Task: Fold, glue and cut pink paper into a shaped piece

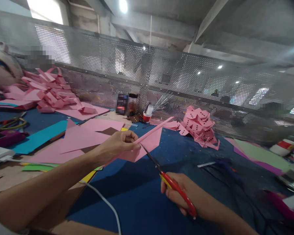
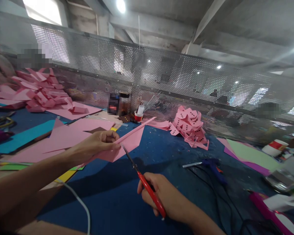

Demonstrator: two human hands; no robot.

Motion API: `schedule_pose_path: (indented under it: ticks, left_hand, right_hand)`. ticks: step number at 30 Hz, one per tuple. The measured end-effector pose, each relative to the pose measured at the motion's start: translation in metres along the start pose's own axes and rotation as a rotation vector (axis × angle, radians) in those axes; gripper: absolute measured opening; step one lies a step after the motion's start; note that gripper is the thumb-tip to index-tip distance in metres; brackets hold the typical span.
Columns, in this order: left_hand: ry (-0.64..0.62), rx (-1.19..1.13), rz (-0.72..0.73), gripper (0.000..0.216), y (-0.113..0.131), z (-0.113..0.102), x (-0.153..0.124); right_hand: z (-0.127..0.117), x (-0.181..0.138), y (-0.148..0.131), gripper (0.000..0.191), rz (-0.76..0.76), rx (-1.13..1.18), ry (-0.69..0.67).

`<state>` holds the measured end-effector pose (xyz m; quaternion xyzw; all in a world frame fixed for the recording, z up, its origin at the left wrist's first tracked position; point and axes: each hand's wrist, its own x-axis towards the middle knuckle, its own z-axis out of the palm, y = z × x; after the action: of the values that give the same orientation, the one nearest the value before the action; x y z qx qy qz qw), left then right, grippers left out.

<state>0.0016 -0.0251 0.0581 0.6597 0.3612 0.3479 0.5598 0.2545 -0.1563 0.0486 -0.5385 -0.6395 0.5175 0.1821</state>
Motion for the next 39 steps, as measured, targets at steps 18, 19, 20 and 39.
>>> schedule_pose_path:
  ticks: [18, 19, 20, 39]
  left_hand:
    - [0.002, -0.016, 0.019, 0.033, -0.005, -0.002, 0.003]
    - [0.007, -0.015, 0.024, 0.033, -0.006, -0.003, 0.003]
    - [0.012, -0.013, 0.026, 0.033, -0.006, -0.004, 0.003]
    - [-0.015, -0.018, -0.008, 0.033, 0.008, -0.006, -0.003]
  right_hand:
    - [-0.004, 0.002, 0.008, 0.018, -0.027, 0.032, -0.078]
    - [-0.005, 0.001, 0.009, 0.019, -0.039, 0.038, -0.089]
    - [-0.006, 0.000, 0.010, 0.019, -0.050, 0.039, -0.097]
    - [-0.099, 0.038, 0.029, 0.031, 0.118, -0.939, 0.450]
